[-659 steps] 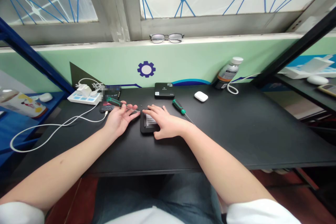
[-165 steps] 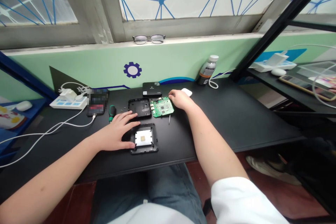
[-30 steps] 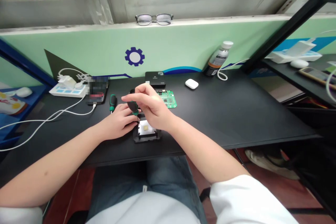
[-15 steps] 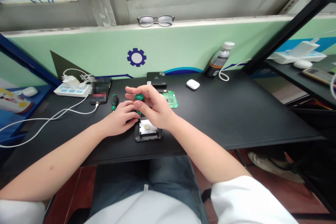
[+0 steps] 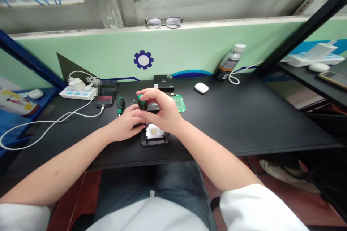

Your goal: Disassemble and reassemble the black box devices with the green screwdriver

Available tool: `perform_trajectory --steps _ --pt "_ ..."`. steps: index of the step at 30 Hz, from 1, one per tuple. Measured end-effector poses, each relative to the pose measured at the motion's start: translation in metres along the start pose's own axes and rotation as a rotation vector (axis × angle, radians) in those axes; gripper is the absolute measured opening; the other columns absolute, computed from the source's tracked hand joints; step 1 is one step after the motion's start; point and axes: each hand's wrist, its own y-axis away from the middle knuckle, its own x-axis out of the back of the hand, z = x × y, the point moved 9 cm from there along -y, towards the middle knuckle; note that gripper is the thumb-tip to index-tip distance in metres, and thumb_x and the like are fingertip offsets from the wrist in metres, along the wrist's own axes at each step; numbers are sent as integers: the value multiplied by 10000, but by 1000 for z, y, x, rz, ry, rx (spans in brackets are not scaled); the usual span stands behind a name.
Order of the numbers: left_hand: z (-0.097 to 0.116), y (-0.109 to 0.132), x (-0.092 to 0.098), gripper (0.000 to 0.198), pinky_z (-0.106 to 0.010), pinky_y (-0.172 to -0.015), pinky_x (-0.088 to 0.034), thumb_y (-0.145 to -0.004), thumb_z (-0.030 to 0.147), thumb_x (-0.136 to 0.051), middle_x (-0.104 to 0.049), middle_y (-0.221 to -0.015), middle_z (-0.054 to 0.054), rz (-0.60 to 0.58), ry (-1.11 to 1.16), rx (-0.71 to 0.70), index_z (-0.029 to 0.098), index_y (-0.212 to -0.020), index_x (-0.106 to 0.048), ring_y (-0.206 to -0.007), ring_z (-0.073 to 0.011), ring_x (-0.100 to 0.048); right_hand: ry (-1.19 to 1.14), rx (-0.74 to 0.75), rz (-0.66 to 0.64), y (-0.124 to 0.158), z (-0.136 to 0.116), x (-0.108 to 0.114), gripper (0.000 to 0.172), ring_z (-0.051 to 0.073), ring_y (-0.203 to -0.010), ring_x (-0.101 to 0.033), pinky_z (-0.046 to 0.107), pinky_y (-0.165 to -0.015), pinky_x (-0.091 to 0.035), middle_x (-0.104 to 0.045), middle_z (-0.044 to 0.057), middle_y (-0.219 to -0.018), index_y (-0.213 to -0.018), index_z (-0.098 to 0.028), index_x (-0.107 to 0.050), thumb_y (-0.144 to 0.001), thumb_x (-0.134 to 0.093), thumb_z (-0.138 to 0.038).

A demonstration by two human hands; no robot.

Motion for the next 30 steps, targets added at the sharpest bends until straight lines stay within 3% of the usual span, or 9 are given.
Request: perform_trajectory --steps 4,7,9,13,16,20,23,27,30 --pt "3 0 0 123 -550 -1163 -474 -1000 190 -663 -743 -1196 -107 3 14 -13 220 -1010 -783 -1358 -335 -544 -116 -99 -6 5 11 -6 320 204 -1096 -800 415 -978 -676 -763 59 -1288 -1212 -306 -552 -979 -770 -289" --pt "4 -1 0 129 -549 -1161 -476 -1006 193 -659 -740 -1202 -110 -7 19 -9 218 -1016 -786 -1363 -335 -541 -117 -107 -107 5 10 -10 296 246 -1312 -721 453 -1047 -651 -669 103 -1490 -1364 -314 -561 -1072 -607 -316" --pt "4 -1 0 136 -549 -1155 -480 -1006 186 -656 -745 -1187 -104 -16 24 -2 223 -1018 -786 -1362 -335 -540 -25 -40 -125 2 4 -7 280 268 -1395 -647 488 -1095 -616 -608 113 -1532 -1360 -309 -629 -1094 -544 -305" --pt "3 -2 1 149 -556 -1138 -495 -993 172 -657 -754 -1179 -94 -18 49 15 240 -1008 -788 -1338 -328 -556 168 109 -82 -2 -9 1 318 213 -1109 -674 418 -895 -647 -619 100 -1234 -1275 -308 -725 -1114 -457 -249" --pt "3 -3 0 164 -556 -1131 -511 -984 163 -648 -753 -1162 -86 -17 85 39 248 -990 -788 -1309 -317 -569 133 124 -65 -4 -12 2 299 190 -983 -682 383 -802 -642 -635 81 -1113 -1228 -288 -718 -1116 -448 -226" --pt "0 -3 -3 165 -534 -1121 -538 -960 148 -659 -737 -1172 -84 -9 132 91 248 -990 -787 -1275 -302 -583 -34 68 -93 -1 -7 -3 130 234 -1161 -740 411 -905 -672 -732 103 -1210 -1175 -257 -652 -1046 -655 -274" --pt "-2 -3 -6 185 -535 -1134 -532 -952 137 -664 -722 -1195 -89 -9 133 107 241 -1045 -786 -1304 -309 -560 -142 23 -123 3 -2 -10 378 205 -1096 -792 389 -932 -689 -776 60 -1202 -1187 -283 -571 -921 -837 -240" --pt "-2 -3 -6 190 -553 -1151 -516 -946 134 -666 -706 -1249 -94 13 124 97 239 -1059 -777 -1297 -311 -539 -220 -50 -195 6 3 -18 332 218 -1307 -734 456 -1069 -654 -704 103 -1461 -1352 -320 -511 -1054 -651 -276" --pt "-3 -2 -5 142 -542 -1129 -531 -946 148 -681 -698 -1253 -91 21 117 102 237 -1016 -767 -1287 -310 -527 -106 -38 -190 4 2 -14 284 255 -1454 -618 519 -1165 -587 -587 125 -1592 -1381 -304 -579 -1109 -517 -360"
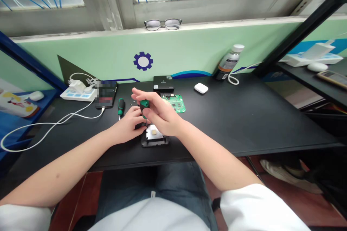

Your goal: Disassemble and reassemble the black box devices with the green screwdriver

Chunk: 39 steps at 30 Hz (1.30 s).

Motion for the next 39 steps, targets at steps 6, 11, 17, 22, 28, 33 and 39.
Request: perform_trajectory --steps 6,11,17,22,28,33,39 --pt "-2 1 -2 137 -590 -1146 -511 -967 158 -674 -690 -1274 -103 -16 -20 20 238 -1027 -768 -1315 -323 -505 278 123 85 -3 -12 14 342 208 -1052 -706 405 -833 -671 -661 105 -1220 -1309 -299 -724 -1121 -439 -282" --pt "1 0 -2 130 -599 -1152 -501 -986 173 -662 -701 -1278 -96 -8 -3 1 242 -991 -772 -1325 -328 -518 173 188 67 -2 -18 11 287 234 -1204 -762 405 -922 -690 -774 101 -1283 -1302 -282 -713 -1076 -555 -203" --pt "7 -2 1 135 -555 -1117 -519 -1011 186 -614 -728 -1182 -89 9 -35 -11 239 -968 -731 -1289 -313 -543 115 106 149 3 -7 10 432 244 -1246 -774 426 -1015 -696 -773 85 -1366 -1351 -298 -665 -950 -779 -186" --pt "-17 0 27 129 -575 -1098 -491 -1034 197 -564 -738 -1273 -109 165 -190 61 219 -1017 -690 -1289 -322 -538 119 110 505 13 -3 42 428 233 -1145 -799 446 -1010 -697 -751 72 -1373 -1311 -325 -634 -933 -824 -261" --pt "-60 5 37 167 -611 -982 -477 -981 143 -580 -728 -1299 -175 238 -459 216 208 -972 -733 -1287 -397 -540 141 -1 598 14 17 53 396 215 -1090 -795 410 -977 -692 -760 85 -1308 -1256 -299 -634 -927 -834 -392" --pt "-62 6 36 277 -626 -988 -455 -991 123 -527 -709 -1356 -180 261 -477 223 222 -1101 -761 -1310 -414 -534 209 27 504 14 16 39 383 238 -1172 -785 434 -1009 -683 -765 88 -1336 -1294 -304 -648 -949 -807 -349" --pt "-56 10 58 389 -630 -1058 -468 -981 129 -523 -671 -1392 -176 336 -398 242 221 -1315 -698 -1324 -394 -524 217 61 433 14 11 34 390 257 -1237 -761 462 -1008 -690 -766 81 -1337 -1301 -317 -667 -940 -809 -278"
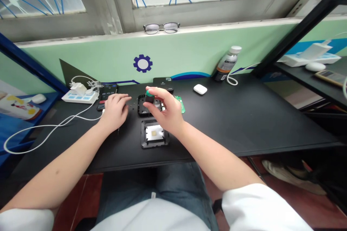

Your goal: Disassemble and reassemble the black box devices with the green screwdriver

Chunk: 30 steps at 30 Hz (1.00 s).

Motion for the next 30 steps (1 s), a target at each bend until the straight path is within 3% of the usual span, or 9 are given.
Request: perform_trajectory --steps 3,5,10,16,22,30 --pt "27 4 2 285 -622 -1159 -443 -1000 226 -583 -650 -1403 -143 -114 158 -178 235 -1253 -715 -1361 -359 -497 -68 -20 -13 0 2 0 433 241 -1231 -752 385 -871 -723 -753 73 -1326 -1329 -332 -665 -931 -817 -254" --pt "49 12 -3 351 -615 -1196 -431 -970 313 -674 -589 -1497 -143 -250 249 -306 242 -1314 -691 -1411 -367 -460 -115 -14 -40 1 0 -3 463 228 -1191 -755 334 -781 -728 -746 70 -1299 -1346 -337 -668 -921 -825 -239" --pt "77 28 -15 385 -610 -1220 -423 -894 325 -756 -595 -1474 -156 -435 313 -433 239 -1268 -725 -1466 -404 -428 -148 97 -142 6 -17 -17 532 216 -1087 -769 299 -703 -730 -747 79 -1235 -1379 -327 -668 -896 -833 -177" --pt "80 32 -21 309 -632 -1217 -385 -904 349 -739 -614 -1487 -151 -466 276 -472 246 -1193 -778 -1477 -421 -445 -5 209 -229 8 -31 -25 465 238 -1085 -783 293 -675 -727 -780 114 -1226 -1338 -258 -676 -902 -832 -222" --pt "81 29 -21 368 -650 -1182 -380 -906 363 -739 -668 -1426 -160 -493 263 -456 239 -1249 -779 -1453 -441 -451 44 258 -192 6 -36 -21 480 239 -1066 -782 294 -635 -725 -788 101 -1206 -1357 -273 -667 -907 -825 -224" --pt "79 29 -17 355 -626 -1217 -366 -886 329 -722 -641 -1471 -155 -459 274 -475 233 -1223 -776 -1501 -415 -433 18 278 -215 10 -39 -26 539 222 -1057 -772 306 -692 -738 -761 106 -1242 -1405 -280 -633 -910 -827 -195"
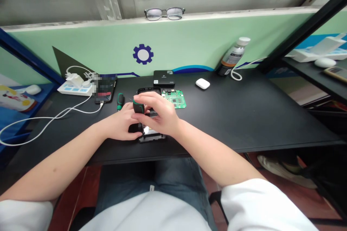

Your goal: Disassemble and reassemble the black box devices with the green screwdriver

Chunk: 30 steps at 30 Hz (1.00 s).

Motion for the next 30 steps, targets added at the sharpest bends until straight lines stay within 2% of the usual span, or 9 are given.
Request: perform_trajectory --steps 8,16,22,27,30 --pt "-5 0 -3 364 -623 -1217 -388 -912 321 -704 -650 -1459 -129 7 35 21 270 -1267 -761 -1478 -398 -465 30 20 2 0 -1 -1 509 213 -1035 -778 287 -677 -722 -761 96 -1233 -1396 -279 -628 -925 -815 -222" --pt "-3 1 -1 390 -606 -1235 -415 -920 307 -709 -633 -1477 -133 48 61 -20 247 -1303 -745 -1434 -385 -508 24 54 6 -2 -5 -2 528 219 -1040 -780 289 -678 -716 -772 92 -1212 -1407 -271 -639 -915 -819 -201" --pt "-8 0 -5 432 -634 -1225 -417 -902 439 -809 -625 -1486 -139 11 100 16 252 -1286 -750 -1447 -411 -487 6 53 18 -2 -5 -1 518 217 -1035 -777 295 -684 -721 -764 104 -1210 -1401 -260 -638 -919 -811 -185" --pt "-9 -1 -5 417 -615 -1217 -432 -910 430 -816 -626 -1463 -122 0 118 24 278 -1293 -753 -1443 -397 -487 100 71 -12 0 -5 -3 458 234 -1033 -791 324 -697 -731 -780 108 -1200 -1349 -254 -652 -924 -823 -275" --pt "-8 -1 -3 434 -616 -1224 -428 -913 426 -813 -623 -1468 -129 4 131 20 268 -1312 -743 -1449 -399 -476 78 52 -1 -1 -5 -1 461 232 -1049 -790 323 -714 -734 -775 106 -1215 -1371 -258 -641 -939 -800 -261"
